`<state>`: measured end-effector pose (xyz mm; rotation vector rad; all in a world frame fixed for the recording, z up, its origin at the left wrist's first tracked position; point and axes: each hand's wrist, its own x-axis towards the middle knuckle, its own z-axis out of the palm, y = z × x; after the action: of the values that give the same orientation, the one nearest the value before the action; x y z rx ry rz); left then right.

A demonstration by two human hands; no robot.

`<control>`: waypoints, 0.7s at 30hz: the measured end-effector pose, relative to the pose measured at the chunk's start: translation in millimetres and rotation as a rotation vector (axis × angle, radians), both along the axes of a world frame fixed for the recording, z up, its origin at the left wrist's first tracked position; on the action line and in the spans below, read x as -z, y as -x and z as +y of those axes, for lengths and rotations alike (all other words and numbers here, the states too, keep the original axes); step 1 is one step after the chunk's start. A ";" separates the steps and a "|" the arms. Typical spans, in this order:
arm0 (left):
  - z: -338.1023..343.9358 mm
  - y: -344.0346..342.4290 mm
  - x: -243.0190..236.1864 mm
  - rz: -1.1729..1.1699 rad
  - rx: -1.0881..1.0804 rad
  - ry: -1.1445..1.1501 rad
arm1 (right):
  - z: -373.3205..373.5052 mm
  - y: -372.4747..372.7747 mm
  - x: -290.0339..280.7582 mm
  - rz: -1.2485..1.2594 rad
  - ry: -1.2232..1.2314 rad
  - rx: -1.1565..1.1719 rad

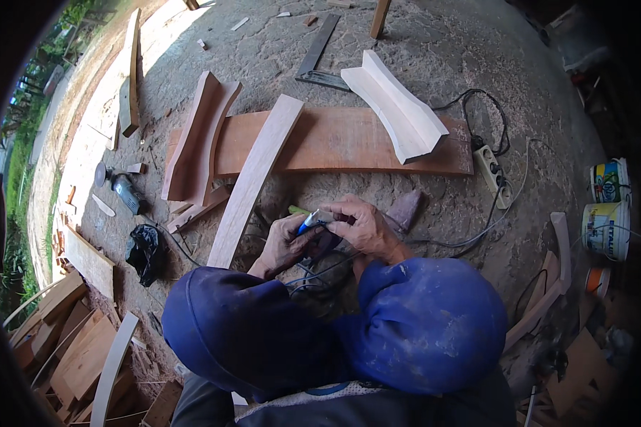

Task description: The person sits on the floor and uses a hammer and chisel to carve and shape a piece of wood. They repeatedly strike the chisel to remove material, then inspect the carved surface and compare it with other wooden pieces.

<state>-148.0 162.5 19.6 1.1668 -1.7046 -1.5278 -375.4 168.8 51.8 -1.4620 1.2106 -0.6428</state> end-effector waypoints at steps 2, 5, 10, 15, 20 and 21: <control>-1.4 0.4 0.1 -0.034 0.036 0.012 | 1.6 0.3 0.2 -0.135 -0.096 0.021; -3.0 4.1 2.5 -0.032 0.062 0.005 | 7.6 -1.2 9.8 -0.329 -0.241 0.093; -7.9 5.4 3.7 -0.031 0.108 -0.096 | 10.1 0.7 17.0 -0.422 -0.351 0.159; -13.2 16.2 -8.2 -0.022 0.099 -0.177 | 11.3 1.3 12.8 -0.528 -0.378 0.199; -14.3 18.1 -2.0 0.027 0.103 -0.221 | 11.4 -1.6 7.4 -0.582 -0.398 0.239; -14.2 18.6 -1.7 0.053 0.098 -0.259 | 11.5 -2.8 7.3 -0.604 -0.409 0.247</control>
<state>-166.6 148.4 21.4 1.1707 -1.5848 -1.8668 -372.6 180.3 44.5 -0.7050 0.9681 -0.8665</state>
